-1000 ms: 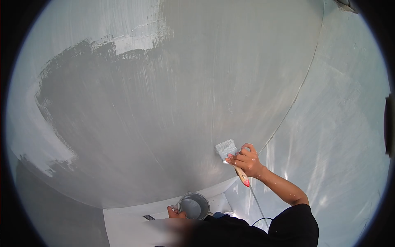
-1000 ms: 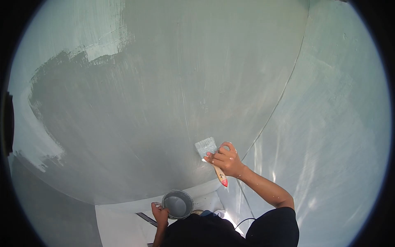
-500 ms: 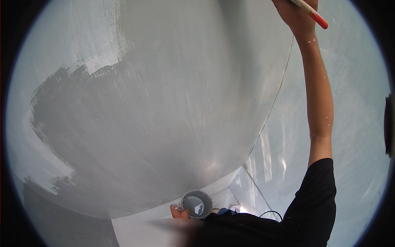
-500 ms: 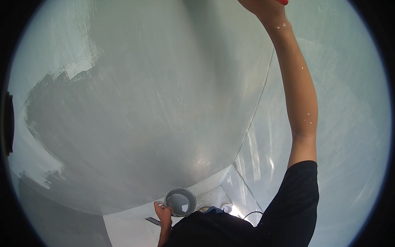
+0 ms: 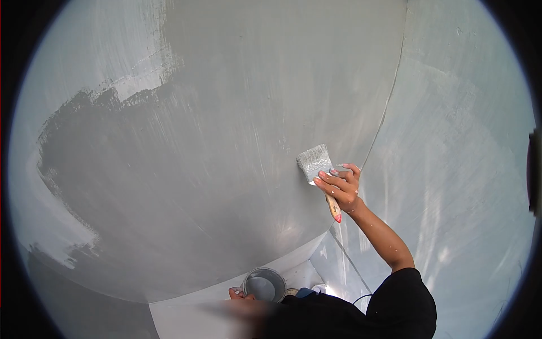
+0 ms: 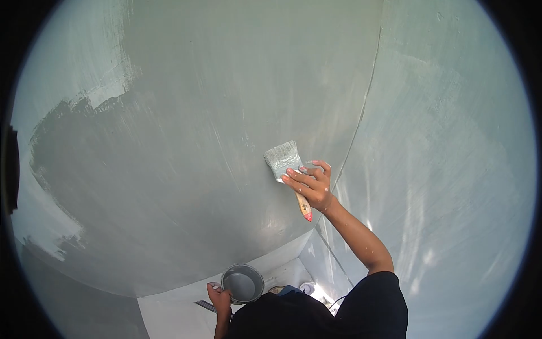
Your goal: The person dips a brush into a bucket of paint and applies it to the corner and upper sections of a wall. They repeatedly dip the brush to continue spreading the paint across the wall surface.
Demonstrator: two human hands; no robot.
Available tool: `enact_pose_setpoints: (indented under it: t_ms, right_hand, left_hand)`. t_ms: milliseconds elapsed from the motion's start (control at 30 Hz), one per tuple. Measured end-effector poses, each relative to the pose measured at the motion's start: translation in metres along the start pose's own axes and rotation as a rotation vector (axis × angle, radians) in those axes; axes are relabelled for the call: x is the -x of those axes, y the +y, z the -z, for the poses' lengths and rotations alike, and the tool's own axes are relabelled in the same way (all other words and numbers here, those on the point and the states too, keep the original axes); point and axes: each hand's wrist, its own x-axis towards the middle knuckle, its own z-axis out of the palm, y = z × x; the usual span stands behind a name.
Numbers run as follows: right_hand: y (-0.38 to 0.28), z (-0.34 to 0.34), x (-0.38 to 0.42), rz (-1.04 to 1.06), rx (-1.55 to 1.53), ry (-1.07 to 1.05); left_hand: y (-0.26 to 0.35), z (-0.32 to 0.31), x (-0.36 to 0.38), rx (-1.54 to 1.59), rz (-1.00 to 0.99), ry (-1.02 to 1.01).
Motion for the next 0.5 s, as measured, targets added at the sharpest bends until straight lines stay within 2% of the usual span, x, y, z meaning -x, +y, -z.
enact_pose_setpoints:
  t_ms: [267, 500]
  right_hand:
    - [-0.018, 0.006, 0.028, -0.039, -0.099, -0.079]
    - [-0.048, 0.008, 0.024, -0.067, -0.147, -0.130]
  left_hand:
    - [0.024, 0.002, 0.003, -0.042, 0.041, -0.021]
    - [0.019, -0.002, 0.006, 0.042, 0.030, -0.008]
